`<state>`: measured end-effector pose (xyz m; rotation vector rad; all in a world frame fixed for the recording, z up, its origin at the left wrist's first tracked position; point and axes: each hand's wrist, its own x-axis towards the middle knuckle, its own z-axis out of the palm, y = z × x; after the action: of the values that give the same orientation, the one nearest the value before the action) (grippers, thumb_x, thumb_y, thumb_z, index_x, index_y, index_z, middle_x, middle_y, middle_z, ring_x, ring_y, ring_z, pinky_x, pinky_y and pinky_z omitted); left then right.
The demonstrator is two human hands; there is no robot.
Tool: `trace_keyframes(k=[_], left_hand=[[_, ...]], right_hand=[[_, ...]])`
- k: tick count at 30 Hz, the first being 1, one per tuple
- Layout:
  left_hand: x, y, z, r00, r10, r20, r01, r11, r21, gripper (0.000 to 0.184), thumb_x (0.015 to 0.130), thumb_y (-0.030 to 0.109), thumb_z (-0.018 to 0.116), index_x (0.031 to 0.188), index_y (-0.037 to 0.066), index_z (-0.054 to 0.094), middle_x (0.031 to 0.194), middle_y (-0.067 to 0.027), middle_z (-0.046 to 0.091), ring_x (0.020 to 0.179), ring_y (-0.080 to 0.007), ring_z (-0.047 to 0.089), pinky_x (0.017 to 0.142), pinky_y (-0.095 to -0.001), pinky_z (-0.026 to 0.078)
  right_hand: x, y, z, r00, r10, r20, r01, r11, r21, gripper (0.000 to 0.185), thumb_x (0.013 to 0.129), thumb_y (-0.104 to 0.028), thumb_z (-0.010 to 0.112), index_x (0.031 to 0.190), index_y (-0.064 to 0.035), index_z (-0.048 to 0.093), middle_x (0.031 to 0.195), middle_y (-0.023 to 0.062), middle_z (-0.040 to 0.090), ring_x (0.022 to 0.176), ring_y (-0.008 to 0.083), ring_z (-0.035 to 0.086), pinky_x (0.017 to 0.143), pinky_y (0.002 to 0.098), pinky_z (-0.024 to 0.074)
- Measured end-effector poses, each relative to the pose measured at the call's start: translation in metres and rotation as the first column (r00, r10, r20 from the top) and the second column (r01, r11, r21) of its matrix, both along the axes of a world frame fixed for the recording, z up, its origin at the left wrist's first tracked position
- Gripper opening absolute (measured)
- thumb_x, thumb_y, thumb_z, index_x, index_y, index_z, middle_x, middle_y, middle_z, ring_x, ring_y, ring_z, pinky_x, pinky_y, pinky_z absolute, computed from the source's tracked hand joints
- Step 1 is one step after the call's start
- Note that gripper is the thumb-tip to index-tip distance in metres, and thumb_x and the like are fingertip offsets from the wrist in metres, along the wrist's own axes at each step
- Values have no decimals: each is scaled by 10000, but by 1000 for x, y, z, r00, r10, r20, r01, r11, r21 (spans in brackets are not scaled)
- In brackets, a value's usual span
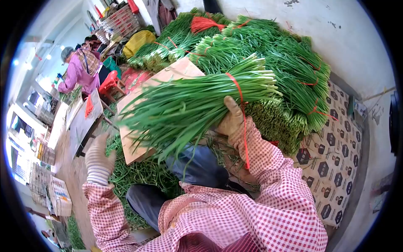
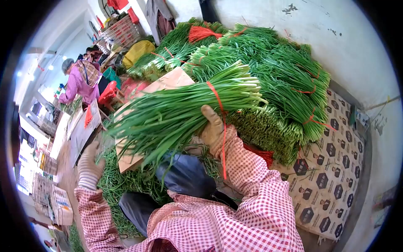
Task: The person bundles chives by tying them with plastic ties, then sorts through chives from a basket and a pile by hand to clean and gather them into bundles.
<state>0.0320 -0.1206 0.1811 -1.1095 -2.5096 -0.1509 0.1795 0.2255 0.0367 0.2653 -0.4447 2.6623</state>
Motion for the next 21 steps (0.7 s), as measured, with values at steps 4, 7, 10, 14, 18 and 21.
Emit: trace_keyframes(k=[4, 7, 10, 14, 18, 21], left_hand=[[47, 26, 22, 982, -147, 120, 99, 937, 336, 346, 736, 51, 673, 1074, 22, 605, 981, -176, 649, 904, -314, 634, 791, -368, 494], [84, 58, 25, 822, -416, 389, 241, 873, 424, 217, 742, 51, 684, 956, 20, 659, 871, -101, 670, 866, -201, 647, 786, -329, 503], [86, 99, 15, 782, -610, -129, 618, 731, 289, 378, 670, 111, 736, 1035, 73, 646, 1134, -143, 600, 1077, -322, 567, 885, -402, 468], [94, 152, -16, 696, -707, -124, 714, 700, 14, 477, 655, 110, 670, 1125, 122, 593, 1288, -123, 491, 1173, -359, 464, 884, -451, 450], [49, 139, -78, 804, -423, 418, 536, 820, -200, 349, 726, 47, 590, 1074, 68, 589, 980, -153, 621, 892, -348, 610, 776, -408, 509], [-1, 80, -90, 844, 235, 482, 112, 802, -587, 338, 788, 70, 591, 1124, 109, 613, 1084, -154, 627, 1010, -315, 605, 872, -382, 489]], right_hand=[[4, 4, 16, 999, -48, -19, 49, 994, 101, 498, 840, -272, 651, 1243, -16, 507, 1217, 154, 580, 1116, 312, 563, 970, 479, 458], [7, 10, 23, 996, -73, -47, 79, 988, 132, 502, 842, -271, 650, 1248, -15, 501, 1227, 160, 572, 1111, 315, 566, 966, 477, 461], [19, 6, 33, 988, -149, -37, 153, 966, 208, 527, 845, -294, 637, 1262, -14, 478, 1220, 160, 574, 1110, 309, 568, 967, 463, 465], [42, 5, 45, 959, -284, 20, 273, 938, 214, 541, 837, -323, 633, 1259, -23, 475, 1184, 150, 587, 1085, 300, 572, 960, 458, 468], [70, 41, 36, 913, -394, 103, 359, 899, 251, 517, 825, -340, 650, 1229, -47, 513, 1181, 135, 587, 1081, 293, 562, 948, 456, 464], [100, 72, 40, 847, -508, 158, 473, 855, 215, 507, 826, -343, 650, 1229, -64, 520, 1202, 109, 585, 1073, 285, 564, 944, 470, 466]])
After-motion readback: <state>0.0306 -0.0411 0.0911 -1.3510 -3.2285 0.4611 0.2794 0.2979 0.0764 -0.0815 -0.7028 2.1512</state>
